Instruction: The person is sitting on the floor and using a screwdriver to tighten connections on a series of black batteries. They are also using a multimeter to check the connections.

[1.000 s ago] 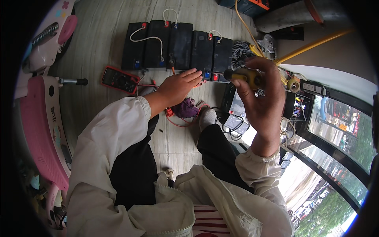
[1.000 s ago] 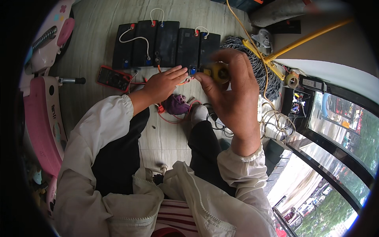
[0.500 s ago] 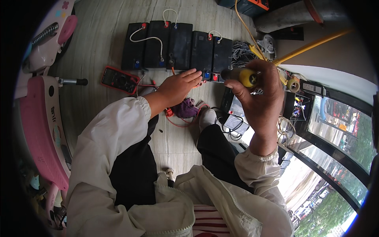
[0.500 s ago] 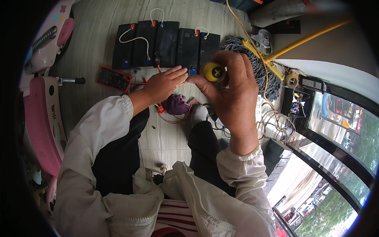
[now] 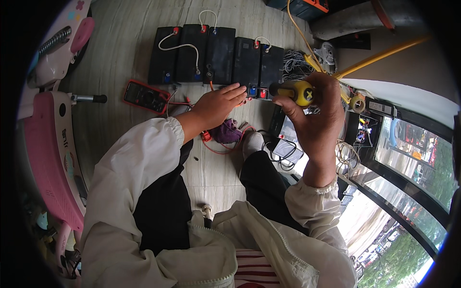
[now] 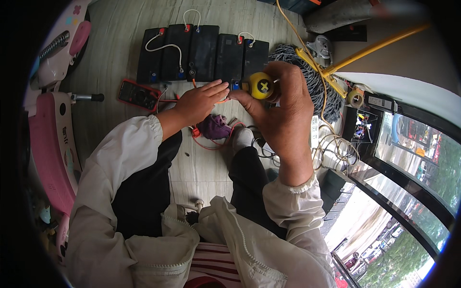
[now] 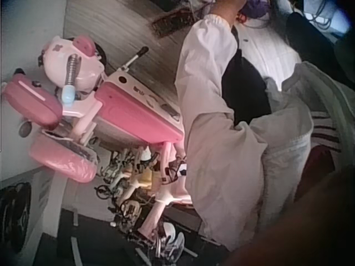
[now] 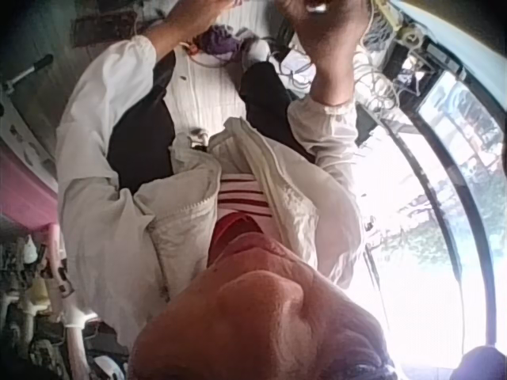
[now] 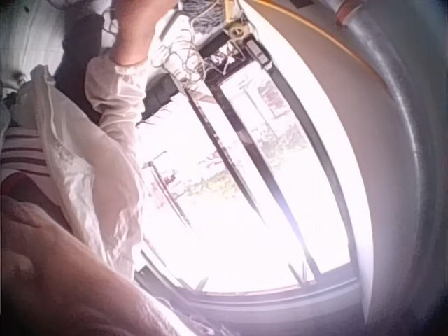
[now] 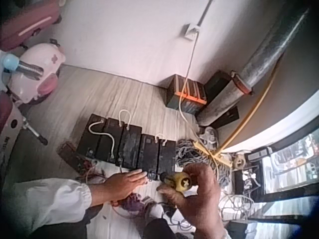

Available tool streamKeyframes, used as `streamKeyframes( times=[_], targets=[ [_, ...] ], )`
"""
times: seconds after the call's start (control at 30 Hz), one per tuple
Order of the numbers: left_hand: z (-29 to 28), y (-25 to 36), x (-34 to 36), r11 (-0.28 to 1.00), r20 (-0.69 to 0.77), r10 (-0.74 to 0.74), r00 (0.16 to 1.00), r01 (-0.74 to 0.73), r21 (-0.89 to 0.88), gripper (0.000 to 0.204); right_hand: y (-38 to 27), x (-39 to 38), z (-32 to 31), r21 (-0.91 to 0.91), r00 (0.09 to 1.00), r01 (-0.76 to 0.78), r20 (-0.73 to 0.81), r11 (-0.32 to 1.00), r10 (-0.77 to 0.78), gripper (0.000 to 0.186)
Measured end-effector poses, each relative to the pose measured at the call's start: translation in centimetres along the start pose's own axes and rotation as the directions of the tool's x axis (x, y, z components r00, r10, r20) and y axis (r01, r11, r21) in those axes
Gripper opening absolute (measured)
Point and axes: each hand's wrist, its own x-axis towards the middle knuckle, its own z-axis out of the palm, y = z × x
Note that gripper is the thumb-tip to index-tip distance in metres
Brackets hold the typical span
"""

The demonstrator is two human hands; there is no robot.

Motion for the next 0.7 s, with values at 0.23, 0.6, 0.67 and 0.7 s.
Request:
streamKeyframes(
  times=[0.23, 0.6, 0.67, 0.7],
  targets=[
    [0.1, 0.1, -0.1, 1.0, 0.001, -0.01, 1.0, 0.01, -0.004, 0.057, -0.9, 0.6, 0.1, 0.19, 0.986, 0.146, 0.049, 0.971, -0.157, 0.046],
    [0.2, 0.0, 0.0, 1.0, 0.004, -0.01, 1.0, 0.01, 0.009, 0.057, -1.2, 0.6, -0.3, 0.002, 0.996, 0.088, 0.015, 0.996, -0.088, 0.05],
    [0.3, -0.1, 0.0, 1.0, -0.004, 0.002, 1.0, -0.002, 0.012, 0.057, -1.2, 0.6, -0.3, 0.08, 0.995, 0.098, 0.025, 0.992, -0.1, 0.049],
    [0.3, -0.1, -0.1, 1.0, -0.005, 0.0, 1.0, 0.0, 0.016, 0.058, -1.4, 0.6, -0.4, 0.122, 0.994, 0.093, 0.049, 0.988, -0.099, 0.048]
  ],
)
